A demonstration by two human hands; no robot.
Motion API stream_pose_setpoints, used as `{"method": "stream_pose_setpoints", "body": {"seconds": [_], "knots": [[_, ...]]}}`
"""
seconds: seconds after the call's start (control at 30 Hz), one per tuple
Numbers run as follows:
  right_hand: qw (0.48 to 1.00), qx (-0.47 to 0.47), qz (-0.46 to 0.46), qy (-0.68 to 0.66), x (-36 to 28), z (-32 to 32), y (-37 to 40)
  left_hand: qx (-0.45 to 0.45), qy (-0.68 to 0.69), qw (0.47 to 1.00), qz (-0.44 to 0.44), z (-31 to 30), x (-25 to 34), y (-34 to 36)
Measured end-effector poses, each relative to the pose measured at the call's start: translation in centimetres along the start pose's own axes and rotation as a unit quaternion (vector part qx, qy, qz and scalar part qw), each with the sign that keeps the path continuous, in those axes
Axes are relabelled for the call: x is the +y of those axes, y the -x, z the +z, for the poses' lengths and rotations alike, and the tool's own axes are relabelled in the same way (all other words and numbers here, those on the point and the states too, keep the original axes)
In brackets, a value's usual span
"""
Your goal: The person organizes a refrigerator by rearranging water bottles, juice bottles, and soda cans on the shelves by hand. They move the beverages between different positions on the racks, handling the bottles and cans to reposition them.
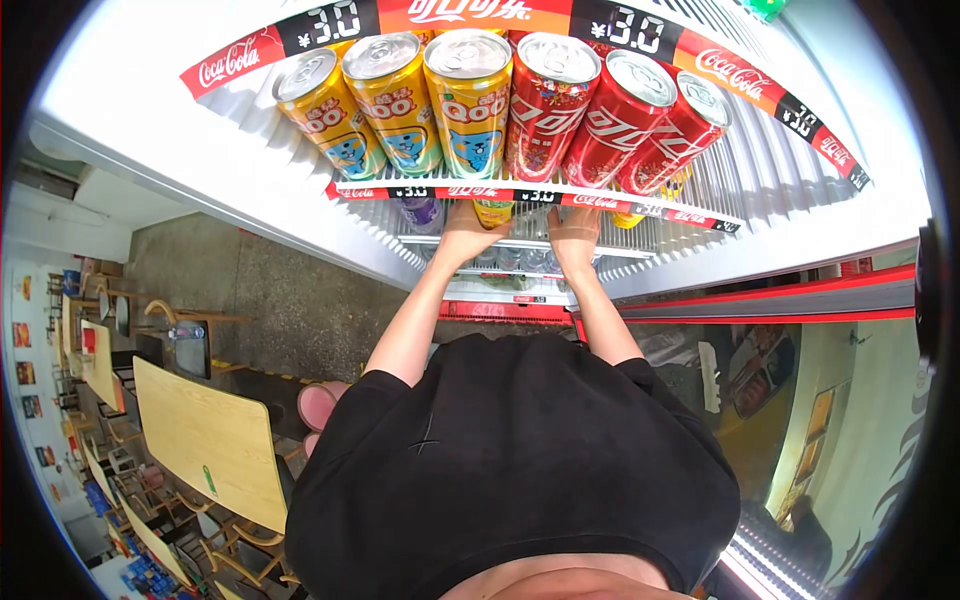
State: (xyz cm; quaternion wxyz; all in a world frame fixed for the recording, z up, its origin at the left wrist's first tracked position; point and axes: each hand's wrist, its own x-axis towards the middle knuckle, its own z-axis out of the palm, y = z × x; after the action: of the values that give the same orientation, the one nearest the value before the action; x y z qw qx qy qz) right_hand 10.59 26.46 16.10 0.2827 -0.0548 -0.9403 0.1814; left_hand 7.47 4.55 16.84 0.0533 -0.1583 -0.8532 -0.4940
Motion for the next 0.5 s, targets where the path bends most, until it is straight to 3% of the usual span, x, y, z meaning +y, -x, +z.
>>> {"method": "stream_pose_setpoints", "body": {"seconds": [0.4,0.5], "knots": [[0.999,0.027,-0.01,-0.019,0.18,0.37,0.13,0.001,0.023,1.0,0.0,-0.12,0.32,-0.11],[1.0,0.019,-0.008,-0.009,0.29,0.53,0.22,-0.043,0.025,0.998,-0.042,-0.41,0.3,-0.27]]}}
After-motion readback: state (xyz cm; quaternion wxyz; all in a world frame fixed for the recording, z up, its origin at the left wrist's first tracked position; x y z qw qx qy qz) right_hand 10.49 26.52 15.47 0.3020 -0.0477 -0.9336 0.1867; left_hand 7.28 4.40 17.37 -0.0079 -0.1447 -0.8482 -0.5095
